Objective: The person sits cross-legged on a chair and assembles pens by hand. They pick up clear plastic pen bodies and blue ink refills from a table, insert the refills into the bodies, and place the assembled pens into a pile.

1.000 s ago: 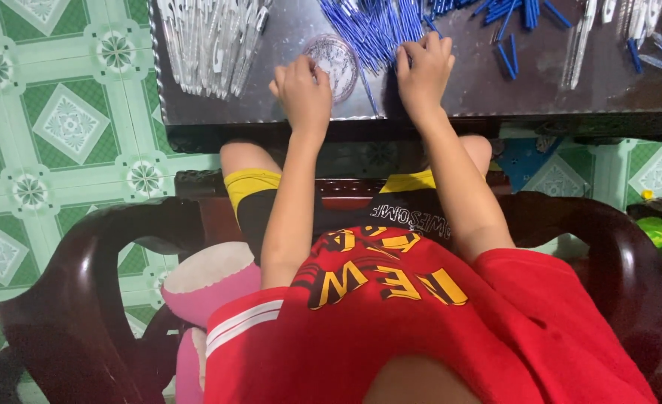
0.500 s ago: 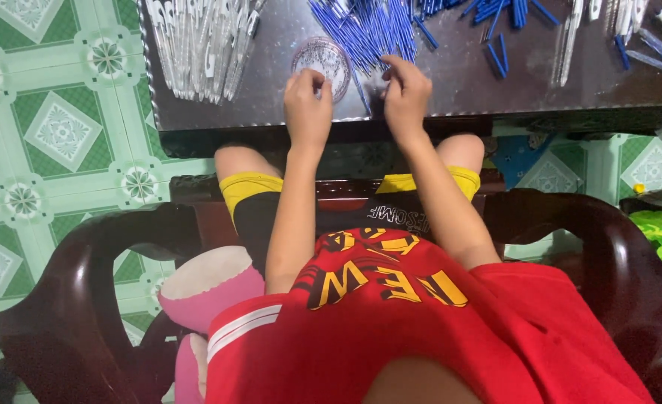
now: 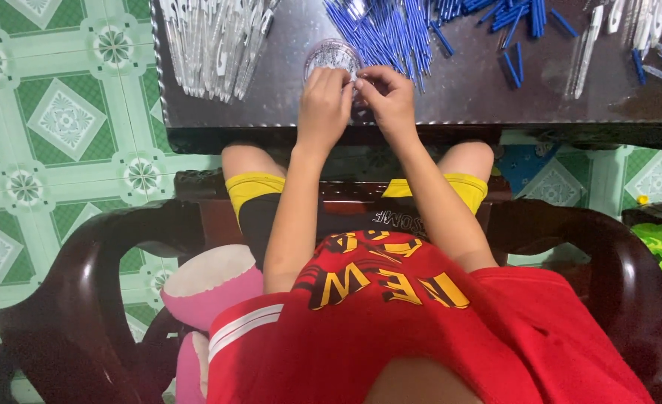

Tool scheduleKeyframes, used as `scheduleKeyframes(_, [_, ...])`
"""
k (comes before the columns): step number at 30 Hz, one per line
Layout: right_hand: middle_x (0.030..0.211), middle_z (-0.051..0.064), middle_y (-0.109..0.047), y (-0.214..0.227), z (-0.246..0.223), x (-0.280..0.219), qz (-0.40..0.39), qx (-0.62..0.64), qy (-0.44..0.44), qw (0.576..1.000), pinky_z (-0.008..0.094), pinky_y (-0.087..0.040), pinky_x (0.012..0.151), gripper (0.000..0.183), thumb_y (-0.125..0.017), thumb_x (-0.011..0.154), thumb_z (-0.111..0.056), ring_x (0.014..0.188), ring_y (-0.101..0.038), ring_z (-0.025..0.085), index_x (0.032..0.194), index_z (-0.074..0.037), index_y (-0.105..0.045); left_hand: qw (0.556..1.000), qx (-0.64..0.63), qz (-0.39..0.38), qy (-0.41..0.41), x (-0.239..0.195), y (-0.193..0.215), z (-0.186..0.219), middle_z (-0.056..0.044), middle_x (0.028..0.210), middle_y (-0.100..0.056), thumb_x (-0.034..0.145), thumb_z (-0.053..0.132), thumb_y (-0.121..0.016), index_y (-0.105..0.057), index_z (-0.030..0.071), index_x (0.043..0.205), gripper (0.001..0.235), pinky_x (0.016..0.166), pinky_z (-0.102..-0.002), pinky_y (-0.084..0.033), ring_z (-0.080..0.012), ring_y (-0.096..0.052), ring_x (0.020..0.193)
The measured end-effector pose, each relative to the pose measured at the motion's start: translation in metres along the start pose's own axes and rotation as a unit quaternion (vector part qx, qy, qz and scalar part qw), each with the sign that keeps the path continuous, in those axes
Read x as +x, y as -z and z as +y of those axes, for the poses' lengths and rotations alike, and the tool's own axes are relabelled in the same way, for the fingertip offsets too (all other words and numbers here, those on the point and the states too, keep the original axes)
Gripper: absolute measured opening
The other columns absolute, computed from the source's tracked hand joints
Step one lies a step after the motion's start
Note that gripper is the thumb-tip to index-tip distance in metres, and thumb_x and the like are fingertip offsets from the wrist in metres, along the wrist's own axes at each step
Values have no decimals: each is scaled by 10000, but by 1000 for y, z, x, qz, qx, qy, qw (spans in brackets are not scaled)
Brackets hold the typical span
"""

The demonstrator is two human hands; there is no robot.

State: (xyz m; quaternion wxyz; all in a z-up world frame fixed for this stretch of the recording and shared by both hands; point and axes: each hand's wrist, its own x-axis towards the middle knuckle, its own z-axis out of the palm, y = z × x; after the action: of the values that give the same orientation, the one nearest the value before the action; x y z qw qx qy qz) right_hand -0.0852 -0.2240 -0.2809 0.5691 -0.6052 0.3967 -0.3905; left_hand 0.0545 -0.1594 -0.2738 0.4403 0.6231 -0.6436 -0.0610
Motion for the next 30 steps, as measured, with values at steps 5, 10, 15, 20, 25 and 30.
scheduleKeyframes(5, [800, 55, -712, 2, -2, 5, 52, -19, -3, 998, 252, -625, 608, 77, -730, 934, -96, 655, -666, 120, 975, -35, -752, 996, 78, 29, -26, 4, -9, -6, -161, 927, -653, 980, 144, -672, -643, 5, 1007, 144, 746, -454, -448, -338, -566, 866])
scheduleKeyframes(10, [813, 35, -696, 24, -15, 3, 119, -12, -35, 992, 231, -588, 565, 39, -728, 936, -98, 652, -647, 114, 950, -66, -744, 899, 59, 202, 384, 20, -6, -79, -106, 1166, -571, 878, 182, -800, -556, 65, 1249, 460, 974, -416, -524, -268, -566, 1094])
scheduleKeyframes(15, [843, 42, -708, 38, -23, -1, 139, -26, -32, 989, 224, -594, 618, 69, -700, 974, -89, 700, -647, 109, 1001, -50, -749, 869, 302, 123, 373, 29, -6, -133, -49, 1106, -612, 852, 253, -791, -763, 167, 1039, 207, 857, -435, -449, -266, -506, 1037])
scheduleKeyframes(20, [828, 42, -694, 39, -17, 1, 127, -15, -13, 992, 233, -576, 604, 86, -723, 972, -111, 670, -644, 120, 1017, -41, -743, 881, 312, 142, 325, 16, -13, -134, -25, 1052, -633, 854, 137, -772, -769, 169, 1026, 176, 841, -434, -453, -254, -528, 1017])
scheduleKeyframes(25, [831, 42, -677, 27, -33, 21, 89, -37, 26, 995, 241, -556, 639, 83, -682, 994, -106, 740, -624, 122, 1016, -47, -735, 919, 215, 219, 248, 3, 0, -103, -25, 997, -625, 959, 181, -690, -759, 107, 1076, 154, 828, -412, -485, -244, -537, 995])
scheduleKeyframes(30, [943, 107, -727, 14, -51, 43, 47, 72, 66, 994, 307, -636, 805, 137, -685, 993, -146, 843, -718, 196, 1045, -23, -713, 964, -22, 234, 123, -21, 27, -45, -85, 1007, -570, 1050, 98, -602, -686, 15, 1169, 168, 816, -366, -516, -236, -583, 936])
